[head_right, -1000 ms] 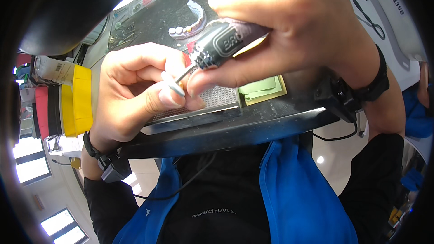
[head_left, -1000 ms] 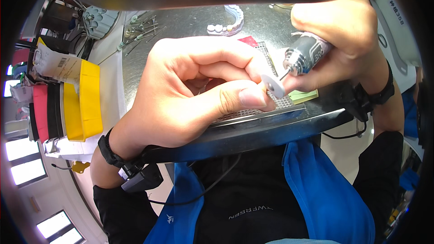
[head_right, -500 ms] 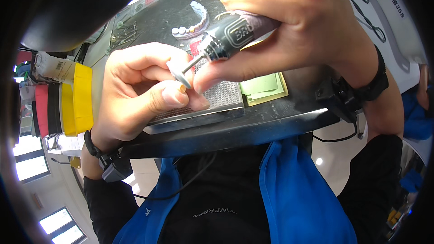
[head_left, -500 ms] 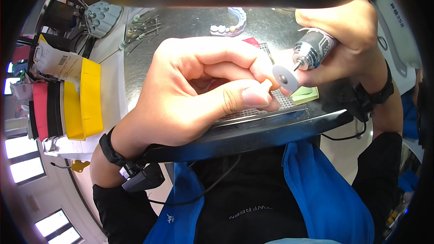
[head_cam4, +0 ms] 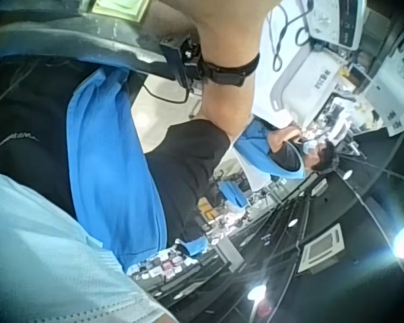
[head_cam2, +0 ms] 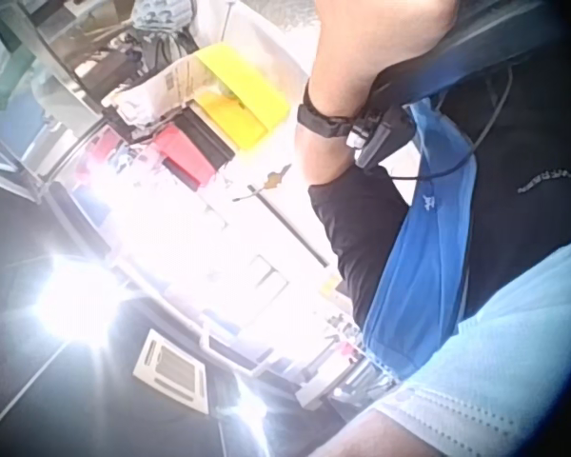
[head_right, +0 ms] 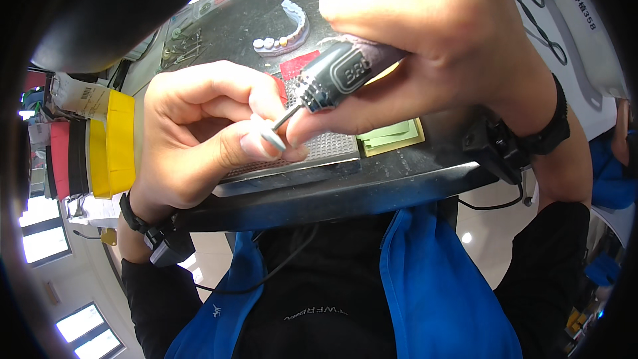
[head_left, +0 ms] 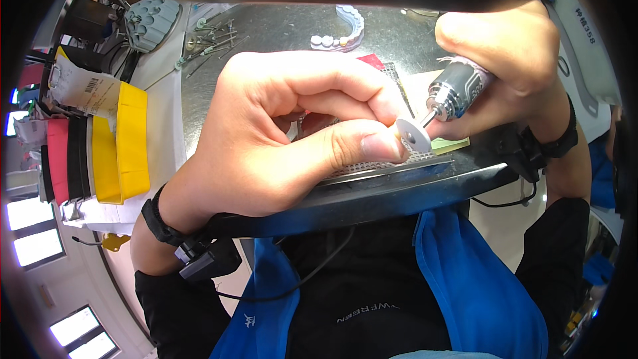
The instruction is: Polishing and refining a dental bridge and wax mold using a rotary tool.
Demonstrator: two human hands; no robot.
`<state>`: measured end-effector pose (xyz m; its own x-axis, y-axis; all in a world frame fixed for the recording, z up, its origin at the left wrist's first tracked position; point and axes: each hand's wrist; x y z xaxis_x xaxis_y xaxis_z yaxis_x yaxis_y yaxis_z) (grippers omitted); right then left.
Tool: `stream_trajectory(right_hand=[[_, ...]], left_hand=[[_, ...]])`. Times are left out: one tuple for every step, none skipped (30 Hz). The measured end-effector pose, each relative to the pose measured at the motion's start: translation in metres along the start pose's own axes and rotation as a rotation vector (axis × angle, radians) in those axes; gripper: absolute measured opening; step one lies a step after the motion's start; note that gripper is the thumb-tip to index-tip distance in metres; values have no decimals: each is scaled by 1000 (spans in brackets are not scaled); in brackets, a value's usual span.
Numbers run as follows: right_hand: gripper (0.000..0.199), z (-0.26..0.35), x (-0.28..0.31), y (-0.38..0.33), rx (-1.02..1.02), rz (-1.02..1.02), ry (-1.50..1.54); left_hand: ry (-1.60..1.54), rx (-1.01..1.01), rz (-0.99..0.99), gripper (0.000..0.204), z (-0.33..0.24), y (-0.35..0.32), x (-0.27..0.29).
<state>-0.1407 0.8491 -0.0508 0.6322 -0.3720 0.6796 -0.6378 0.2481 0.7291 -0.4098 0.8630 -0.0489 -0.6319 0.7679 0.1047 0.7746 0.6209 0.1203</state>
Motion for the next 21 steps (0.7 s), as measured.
stream_trajectory(right_hand=[[66,-4,2,-1,-1,0,1],[67,-11,8,-2,12,88,15],[68,-15,12,-2,25,176,30],[68,-15,13,-2,25,175,29],[68,-15,13,-1,43,175,15],[68,-16,12,-1,61,175,1],[68,-15,10,-1,60,175,2],[68,-15,8,-2,78,147,-1],[68,-15,7,-3,95,118,-4],[68,-16,8,-2,93,118,-4],[67,-17,9,-1,73,147,26],[67,-17,10,0,52,176,55],[67,-17,8,0,53,175,56],[68,-15,5,-2,44,157,71],[70,-14,4,-3,35,140,85],[70,-15,7,-1,33,140,86],[71,-15,12,3,21,207,73],[73,-15,15,5,10,275,61],[73,-14,13,4,9,274,62],[73,-13,7,2,20,221,89],[73,-13,5,1,31,168,116]], left_hand=[[-1,1,0,26,1,1,1],[44,-44,18,26,2,1,1],[89,-90,36,26,3,1,2],[127,-118,47,27,4,0,4],[127,-118,47,27,4,0,5],[127,-124,70,27,4,1,6],[127,-131,92,26,4,1,6],[126,-131,93,26,2,1,5],[112,-78,61,26,0,0,3],[97,-24,28,25,-1,-1,2],[98,-24,27,25,-1,-1,3],[119,-42,38,25,0,-1,4],[140,-61,50,25,0,-2,4],[139,-59,51,25,0,-2,4],[142,-66,49,24,-1,-1,4],[145,-73,46,24,-1,-1,4],[145,-73,47,24,-1,-1,4],[149,-72,48,23,-2,-1,4],[153,-70,50,23,-2,-1,4],[155,-99,77,23,-1,1,5],[156,-98,77,23,0,0,5]])
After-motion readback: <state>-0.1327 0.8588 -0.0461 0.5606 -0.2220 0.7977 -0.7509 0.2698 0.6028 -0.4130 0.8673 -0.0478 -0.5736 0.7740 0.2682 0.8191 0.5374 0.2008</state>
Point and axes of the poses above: each hand's wrist, its own y-axis towards the middle knuckle, its own x-axis out of the back of the hand, z = x × y, and after that the axes turned 1 degree about -y, right-handed
